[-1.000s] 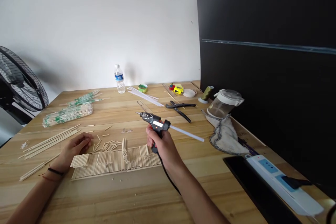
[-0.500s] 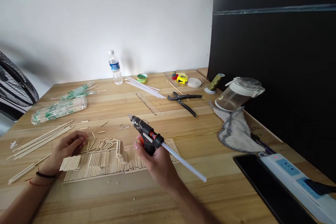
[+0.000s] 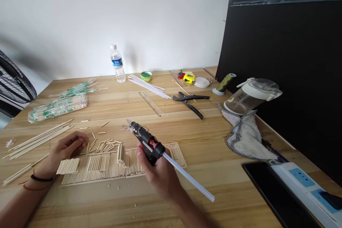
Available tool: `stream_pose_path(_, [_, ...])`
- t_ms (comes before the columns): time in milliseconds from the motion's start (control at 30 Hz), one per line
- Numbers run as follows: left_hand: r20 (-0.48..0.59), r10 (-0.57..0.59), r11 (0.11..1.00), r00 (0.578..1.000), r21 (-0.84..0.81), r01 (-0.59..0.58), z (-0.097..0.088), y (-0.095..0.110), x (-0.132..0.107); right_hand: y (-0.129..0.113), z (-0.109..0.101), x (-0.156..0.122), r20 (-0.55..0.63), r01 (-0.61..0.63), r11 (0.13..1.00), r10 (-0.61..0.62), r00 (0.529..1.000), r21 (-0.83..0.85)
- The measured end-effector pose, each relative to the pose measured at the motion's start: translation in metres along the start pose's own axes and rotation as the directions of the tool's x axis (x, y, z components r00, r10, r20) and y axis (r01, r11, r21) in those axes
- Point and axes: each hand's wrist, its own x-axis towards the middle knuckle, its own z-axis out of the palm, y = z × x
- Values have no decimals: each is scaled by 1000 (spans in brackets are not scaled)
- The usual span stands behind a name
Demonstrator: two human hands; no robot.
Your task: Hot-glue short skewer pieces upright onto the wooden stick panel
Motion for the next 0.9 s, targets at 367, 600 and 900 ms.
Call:
stream_pose_path(367, [16,33,999,999,15,-33,2,10,-5,3,1,1,-22,58,998,-58,998,-25])
stream_pose_path(600, [-5,-8,1000,1000,-25,8,6,14,-4,3,1,1,-20,58,997,-59,998,-41])
stream_pose_path(900, [-19,-47,998,999,-53,45,9,16,-4,1,0,2,-7,54,997,-54,999,-52])
